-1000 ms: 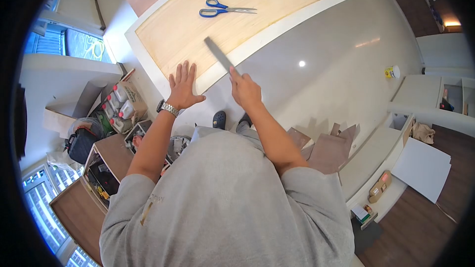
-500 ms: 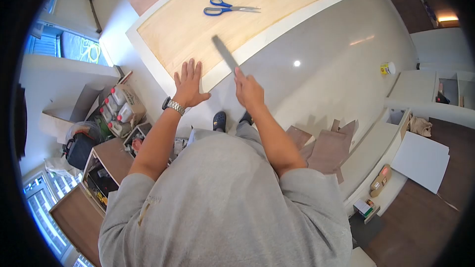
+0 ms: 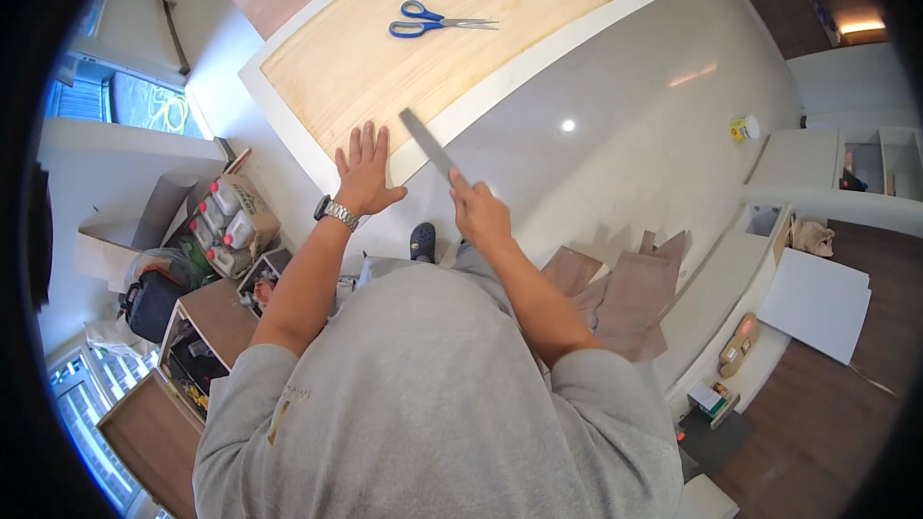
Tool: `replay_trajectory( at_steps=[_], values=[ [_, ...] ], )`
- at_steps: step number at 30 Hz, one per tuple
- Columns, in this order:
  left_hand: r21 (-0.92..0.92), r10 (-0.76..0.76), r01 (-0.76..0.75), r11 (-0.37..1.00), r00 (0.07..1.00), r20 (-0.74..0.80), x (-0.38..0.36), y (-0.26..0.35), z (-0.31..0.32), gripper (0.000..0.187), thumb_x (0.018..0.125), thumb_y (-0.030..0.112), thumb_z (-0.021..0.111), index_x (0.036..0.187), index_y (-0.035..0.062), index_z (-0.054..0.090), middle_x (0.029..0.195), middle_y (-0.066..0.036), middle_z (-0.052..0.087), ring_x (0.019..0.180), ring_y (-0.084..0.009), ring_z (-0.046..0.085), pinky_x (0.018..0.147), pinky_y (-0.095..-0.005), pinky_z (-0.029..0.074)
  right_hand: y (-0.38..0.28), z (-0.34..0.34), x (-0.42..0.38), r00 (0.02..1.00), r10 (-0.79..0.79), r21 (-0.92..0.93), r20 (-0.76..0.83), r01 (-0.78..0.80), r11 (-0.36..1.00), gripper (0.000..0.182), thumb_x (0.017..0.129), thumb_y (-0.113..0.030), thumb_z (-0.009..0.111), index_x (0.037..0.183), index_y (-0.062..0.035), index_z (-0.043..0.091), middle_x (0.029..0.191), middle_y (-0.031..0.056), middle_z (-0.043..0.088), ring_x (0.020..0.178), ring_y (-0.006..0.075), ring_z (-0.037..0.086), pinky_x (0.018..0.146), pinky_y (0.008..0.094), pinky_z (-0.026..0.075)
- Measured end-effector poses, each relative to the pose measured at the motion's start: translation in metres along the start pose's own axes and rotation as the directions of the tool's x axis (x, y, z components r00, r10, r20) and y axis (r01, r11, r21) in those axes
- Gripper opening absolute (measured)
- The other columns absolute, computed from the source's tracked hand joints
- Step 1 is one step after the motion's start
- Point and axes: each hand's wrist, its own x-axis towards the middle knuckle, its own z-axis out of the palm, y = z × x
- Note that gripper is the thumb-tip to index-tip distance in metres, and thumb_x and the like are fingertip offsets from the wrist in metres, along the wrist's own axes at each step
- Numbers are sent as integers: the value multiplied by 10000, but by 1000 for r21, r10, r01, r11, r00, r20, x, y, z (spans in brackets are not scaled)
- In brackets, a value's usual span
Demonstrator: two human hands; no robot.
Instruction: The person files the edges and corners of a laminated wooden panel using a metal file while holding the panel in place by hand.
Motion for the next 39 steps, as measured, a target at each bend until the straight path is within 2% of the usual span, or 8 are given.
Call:
replay_trajectory(
  at_steps=[7,9,13,18,21,29,35,39],
  values=[
    [8,9,-9,1000,1000,-16,1,-1,1,1244,698,483,799,1629,111,62,1692,-189,21,1554,-410,-2,1181,-684,72,5,-1,60,983,-22,33,-180,29,999,338,998,-307,598,1334,-307,638,822,157,596,699,372,628,640,485,523],
    [3,-2,2,1000,1000,3,1,0,0,1241,699,483,796,1629,109,62,1692,-188,15,1554,-411,-2,1181,-684,72,9,2,43,992,-22,-37,-123,17,999,336,996,-309,600,1328,-298,644,824,156,598,699,375,625,649,490,523],
    [30,-5,5,1000,1000,-2,3,-1,0,1236,724,598,749,1628,101,67,1693,-191,14,1554,-412,-9,1181,-680,57,8,6,2,999,1,38,-37,1,999,347,1001,-327,584,1344,-299,632,833,160,602,716,383,624,683,505,522],
    [-25,-16,14,1000,998,-60,2,4,3,1224,746,744,667,1623,86,123,1687,-206,51,1553,-413,-4,1185,-666,47,18,-3,71,976,5,71,-218,11,997,373,1013,-329,566,1383,-301,603,826,157,593,748,371,624,703,496,516],
    [-108,12,-26,994,992,-129,23,10,14,1233,743,715,705,1622,83,114,1683,-228,26,1550,-425,-26,1188,-657,37,22,-27,62,978,32,65,-208,-19,998,377,1015,-326,565,1388,-295,600,822,150,590,754,364,622,700,483,512],
    [-2,65,-65,998,998,17,41,34,-11,1337,677,593,818,1611,31,44,1687,-205,25,1558,-393,-8,1205,-634,58,31,-1,-19,993,-7,71,-118,16,997,391,998,-288,607,1388,-314,597,774,104,553,679,330,599,633,451,513],
    [-64,62,-63,996,998,-12,43,30,0,1382,643,540,850,1604,10,12,1687,-205,11,1560,-385,-22,1207,-627,56,11,1,44,991,-51,-12,-120,50,999,382,1001,-299,595,1382,-330,597,788,120,559,691,337,608,643,455,516],
    [-134,28,-37,990,997,-71,48,34,3,1321,688,586,808,1605,7,53,1686,-214,9,1561,-380,-32,1199,-642,27,26,-16,58,976,15,60,-216,-2,998,376,1003,-307,591,1379,-325,600,788,124,559,697,340,611,640,456,516]
  ],
)
